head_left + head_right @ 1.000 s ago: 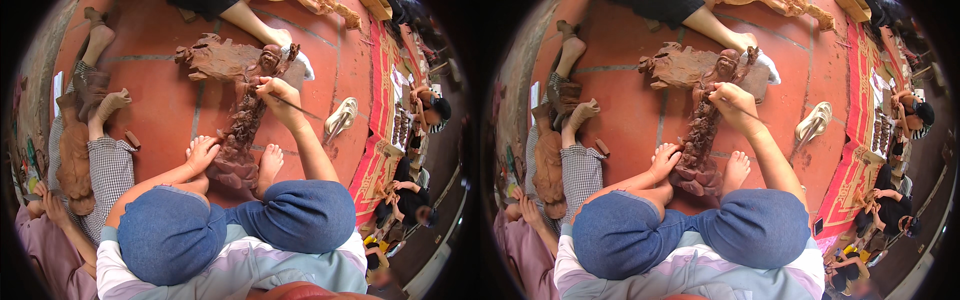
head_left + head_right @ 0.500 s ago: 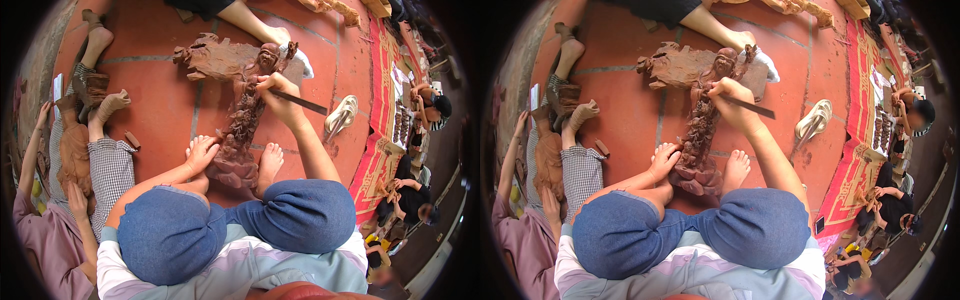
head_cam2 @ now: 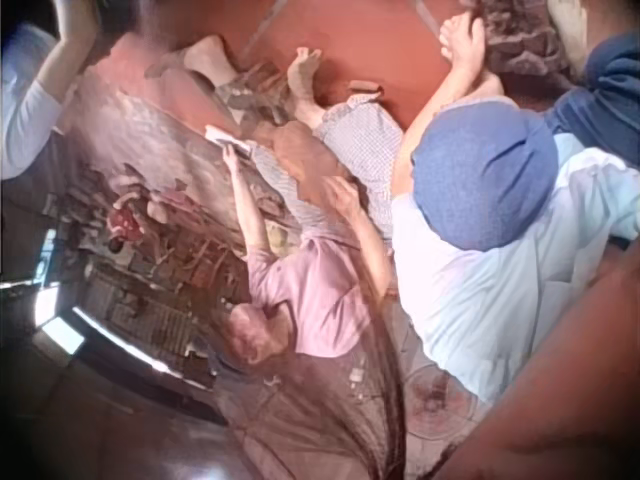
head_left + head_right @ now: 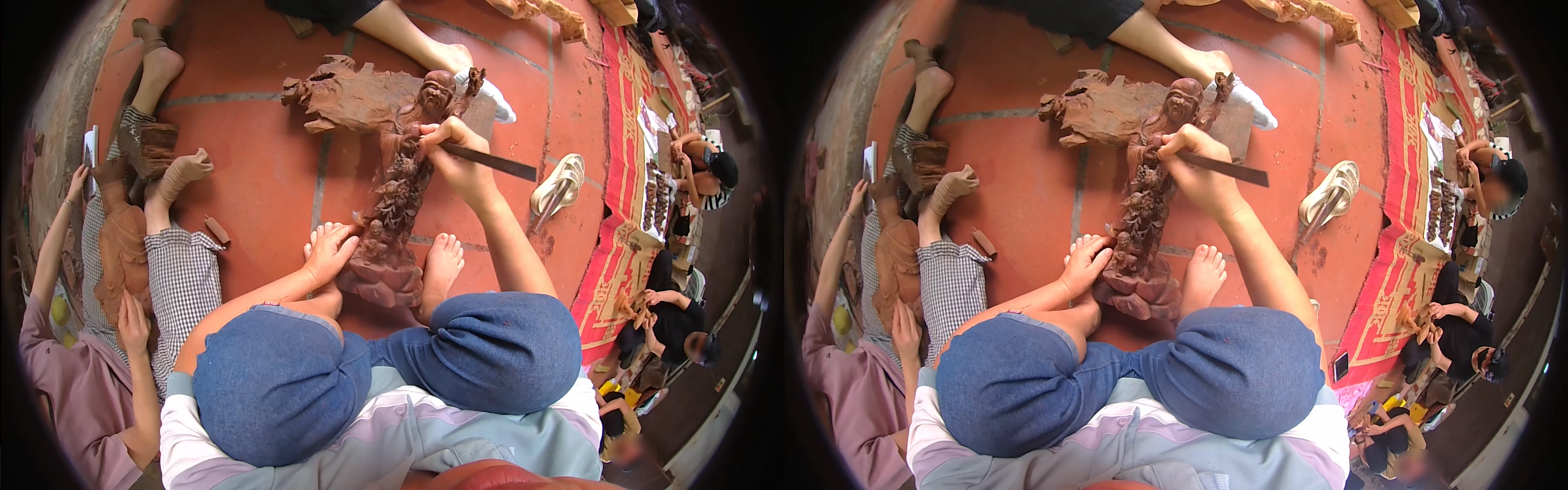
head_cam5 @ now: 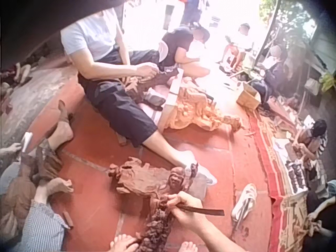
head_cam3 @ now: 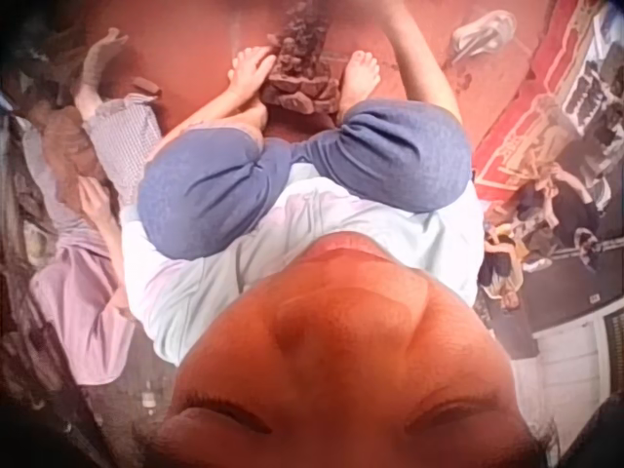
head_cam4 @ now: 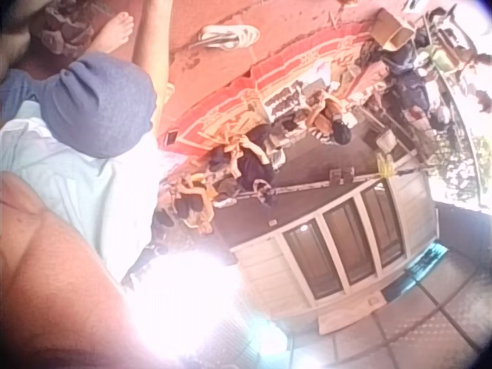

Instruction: The person is carving a wooden figurine using a chisel and a mallet. They are sitting on the floor in a workshop with other people also carving wood. The person is focused on the details of the figurine, carefully chiseling away at the wood.

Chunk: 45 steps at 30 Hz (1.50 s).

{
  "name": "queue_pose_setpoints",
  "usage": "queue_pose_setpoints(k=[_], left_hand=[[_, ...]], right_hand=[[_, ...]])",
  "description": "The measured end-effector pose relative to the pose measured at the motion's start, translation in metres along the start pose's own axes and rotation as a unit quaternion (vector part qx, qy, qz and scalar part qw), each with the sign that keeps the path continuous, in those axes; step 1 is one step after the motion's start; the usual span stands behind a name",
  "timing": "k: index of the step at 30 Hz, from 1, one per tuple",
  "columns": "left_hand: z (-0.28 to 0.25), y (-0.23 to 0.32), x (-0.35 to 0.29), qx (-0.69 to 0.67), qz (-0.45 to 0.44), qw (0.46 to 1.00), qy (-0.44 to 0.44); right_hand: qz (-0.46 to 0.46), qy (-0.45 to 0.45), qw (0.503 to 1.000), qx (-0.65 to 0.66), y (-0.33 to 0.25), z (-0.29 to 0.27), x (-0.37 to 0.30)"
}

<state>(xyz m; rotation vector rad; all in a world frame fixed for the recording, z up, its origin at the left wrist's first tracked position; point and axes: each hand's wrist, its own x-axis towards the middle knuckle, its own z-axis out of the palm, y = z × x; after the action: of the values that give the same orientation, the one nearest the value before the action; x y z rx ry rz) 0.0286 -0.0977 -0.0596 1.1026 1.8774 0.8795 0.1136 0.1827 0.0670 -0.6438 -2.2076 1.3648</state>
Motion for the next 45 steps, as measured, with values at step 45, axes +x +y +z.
queue_pose_setpoints(k=[45], left_hand=[[-0.032,0.039,0.001,0.067,-0.098,0.972,-0.201]], right_hand=[[0.044,0.010,0.997,-0.058,-0.015,-0.002,0.011]])
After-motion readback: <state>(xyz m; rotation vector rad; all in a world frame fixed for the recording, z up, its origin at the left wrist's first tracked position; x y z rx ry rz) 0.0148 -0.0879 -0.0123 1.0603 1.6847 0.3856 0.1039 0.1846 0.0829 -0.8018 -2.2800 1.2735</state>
